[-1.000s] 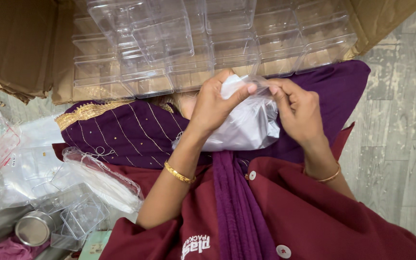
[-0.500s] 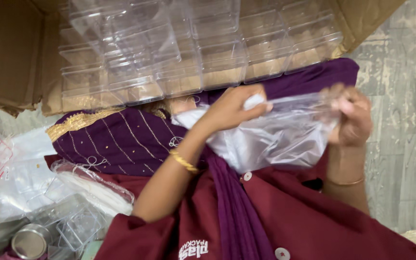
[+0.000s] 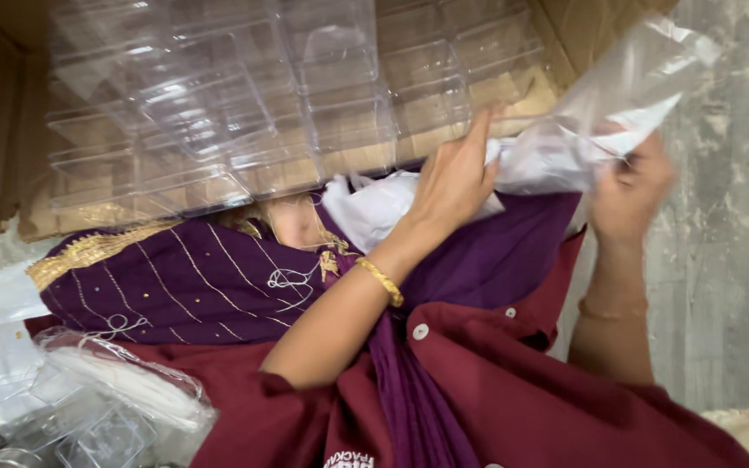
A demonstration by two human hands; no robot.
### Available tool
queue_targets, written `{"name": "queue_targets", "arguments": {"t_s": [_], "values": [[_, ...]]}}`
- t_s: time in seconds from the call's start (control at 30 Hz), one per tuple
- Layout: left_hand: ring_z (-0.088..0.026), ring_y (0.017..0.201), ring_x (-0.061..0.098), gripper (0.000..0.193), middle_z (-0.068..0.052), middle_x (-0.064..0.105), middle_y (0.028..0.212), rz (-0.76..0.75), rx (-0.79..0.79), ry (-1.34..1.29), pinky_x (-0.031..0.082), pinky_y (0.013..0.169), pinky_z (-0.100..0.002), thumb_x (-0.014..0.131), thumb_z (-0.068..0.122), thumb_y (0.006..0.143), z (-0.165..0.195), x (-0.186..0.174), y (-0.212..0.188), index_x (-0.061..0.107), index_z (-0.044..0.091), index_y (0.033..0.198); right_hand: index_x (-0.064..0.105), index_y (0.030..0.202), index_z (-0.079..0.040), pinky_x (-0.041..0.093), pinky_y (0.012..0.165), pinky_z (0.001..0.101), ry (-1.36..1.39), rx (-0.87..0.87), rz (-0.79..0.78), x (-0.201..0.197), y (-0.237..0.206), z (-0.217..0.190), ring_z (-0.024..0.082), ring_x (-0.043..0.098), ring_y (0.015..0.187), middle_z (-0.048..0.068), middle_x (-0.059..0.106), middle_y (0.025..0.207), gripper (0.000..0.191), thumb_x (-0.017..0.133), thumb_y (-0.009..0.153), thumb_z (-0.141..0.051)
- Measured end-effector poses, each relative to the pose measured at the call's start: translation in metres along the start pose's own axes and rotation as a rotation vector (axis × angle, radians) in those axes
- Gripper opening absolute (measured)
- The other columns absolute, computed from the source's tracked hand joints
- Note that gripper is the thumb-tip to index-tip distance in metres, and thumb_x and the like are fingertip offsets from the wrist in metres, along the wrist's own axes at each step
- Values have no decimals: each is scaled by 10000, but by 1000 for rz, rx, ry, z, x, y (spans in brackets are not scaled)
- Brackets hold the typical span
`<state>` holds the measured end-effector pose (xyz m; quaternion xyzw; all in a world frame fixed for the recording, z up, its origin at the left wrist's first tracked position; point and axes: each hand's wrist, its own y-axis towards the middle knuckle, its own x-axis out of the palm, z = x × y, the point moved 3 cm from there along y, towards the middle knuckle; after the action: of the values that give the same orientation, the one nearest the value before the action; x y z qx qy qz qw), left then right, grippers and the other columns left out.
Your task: The person sits on the floor and repeatedly picks up clear plastic containers from a large cardboard box. They place each container into a white plastic bag, then set the bag aside. The process is repeated for multiple containers.
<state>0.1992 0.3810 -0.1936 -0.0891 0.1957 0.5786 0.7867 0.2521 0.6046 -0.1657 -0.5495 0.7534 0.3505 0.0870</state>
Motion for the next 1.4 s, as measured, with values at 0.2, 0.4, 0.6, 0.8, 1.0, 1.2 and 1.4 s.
{"name": "queue_targets", "arguments": {"t_s": [0.2, 0.4, 0.6, 0.8, 1.0, 1.2, 1.4], "values": [[-303, 815, 763, 164, -108, 788, 782, -358, -201, -430, 596, 751, -438, 605, 224, 931, -20, 49, -11, 702, 164, 1049, 613, 1239, 16, 573, 955, 321, 632, 648, 126, -38, -95, 83, 174, 675, 1067, 104, 672, 1191, 260, 560, 988, -23], [-414, 915, 707, 200, -167, 758, 933, -224, -142, -48, 531, 815, -505, 683, 202, 824, -32, 65, -22, 678, 153, 1018, 560, 1262, 40, 544, 961, 326, 744, 578, -191, -11, -131, 83, 166, 634, 1061, 110, 637, 1174, 258, 638, 1145, -176], [-382, 1007, 713, 210, -172, 764, 1027, -235, -105, -135, 536, 881, -467, 676, 241, 917, -5, 67, -19, 676, 146, 1104, 634, 1289, 59, 533, 1012, 380, 843, 559, -458, -16, -137, 56, 227, 643, 1143, 148, 674, 1220, 318, 586, 1105, -197], [-116, 1011, 633, 356, -54, 689, 1107, -399, -231, -710, 516, 916, -288, 738, 182, 903, -21, 13, -26, 659, 74, 1233, 569, 1375, 53, 605, 1017, 559, 509, 562, 785, -105, -135, 177, 345, 766, 1182, 205, 678, 1356, 406, 595, 1099, -244], [-95, 936, 644, 243, -8, 745, 988, -329, -241, -653, 523, 878, -251, 659, 152, 974, -26, 1, -40, 765, 49, 1167, 383, 1508, -74, 578, 1048, 452, 562, 687, 512, -66, -78, 198, 282, 580, 1341, 94, 516, 1476, 538, 653, 1082, -262], [-86, 937, 592, 273, 1, 684, 998, -269, -282, -838, 488, 858, -254, 712, 172, 978, -23, -5, -38, 742, 34, 1211, 527, 1398, -18, 556, 1032, 273, 612, 350, -242, 31, -71, 7, 122, 612, 1228, 72, 572, 1320, 461, 757, 1009, -112], [-60, 969, 640, 204, -7, 727, 1063, -191, -185, -771, 520, 892, -242, 773, 171, 931, -13, -13, -45, 735, 33, 1076, 728, 1135, 16, 513, 740, 221, 262, 447, -228, 45, -51, -76, 79, 622, 833, 52, 740, 955, 147, 650, 1045, -70]]}}
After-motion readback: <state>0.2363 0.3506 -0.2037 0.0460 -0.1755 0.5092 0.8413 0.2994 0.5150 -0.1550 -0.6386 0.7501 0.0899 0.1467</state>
